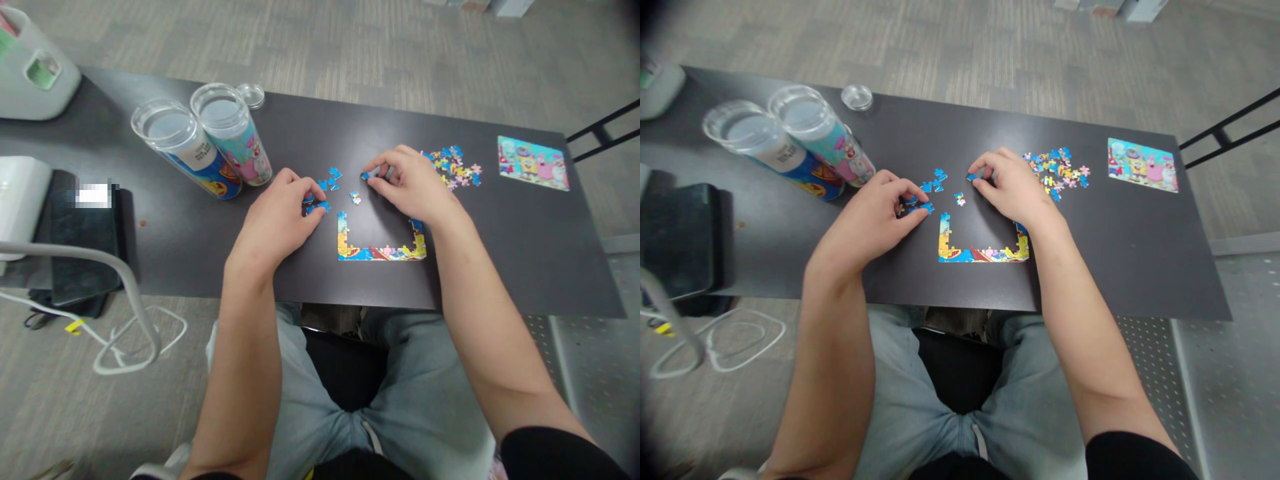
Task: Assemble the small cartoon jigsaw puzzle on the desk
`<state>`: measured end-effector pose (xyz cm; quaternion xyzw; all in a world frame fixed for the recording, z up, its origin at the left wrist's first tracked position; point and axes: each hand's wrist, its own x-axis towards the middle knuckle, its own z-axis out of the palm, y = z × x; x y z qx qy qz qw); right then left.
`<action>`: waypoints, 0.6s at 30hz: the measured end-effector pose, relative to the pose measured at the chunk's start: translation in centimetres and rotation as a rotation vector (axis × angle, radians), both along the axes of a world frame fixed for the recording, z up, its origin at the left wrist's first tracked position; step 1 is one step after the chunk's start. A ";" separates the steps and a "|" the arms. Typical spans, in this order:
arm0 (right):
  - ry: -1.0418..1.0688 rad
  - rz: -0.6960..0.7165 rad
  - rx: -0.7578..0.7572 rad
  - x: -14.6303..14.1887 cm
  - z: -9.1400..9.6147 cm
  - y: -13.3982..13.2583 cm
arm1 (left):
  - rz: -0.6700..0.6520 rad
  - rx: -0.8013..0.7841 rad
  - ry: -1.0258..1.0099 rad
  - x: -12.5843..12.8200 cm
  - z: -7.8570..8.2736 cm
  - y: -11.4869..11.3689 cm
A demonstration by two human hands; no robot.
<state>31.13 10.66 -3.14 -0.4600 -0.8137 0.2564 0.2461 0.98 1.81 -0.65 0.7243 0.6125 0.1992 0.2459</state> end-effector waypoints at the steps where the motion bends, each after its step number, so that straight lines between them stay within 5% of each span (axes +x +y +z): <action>1: 0.005 0.001 0.006 0.0 0.0 -0.1 | 0.007 -0.002 -0.001 -0.2 -0.1 0.1; 9: -0.049 0.078 -0.029 -0.1 0.3 -0.5 | 0.057 -0.009 -0.039 -1.1 -0.1 0.2; 18: 0.032 0.094 0.024 -1.1 0.1 -1.0 | 0.047 0.020 -0.032 1.6 0.1 0.0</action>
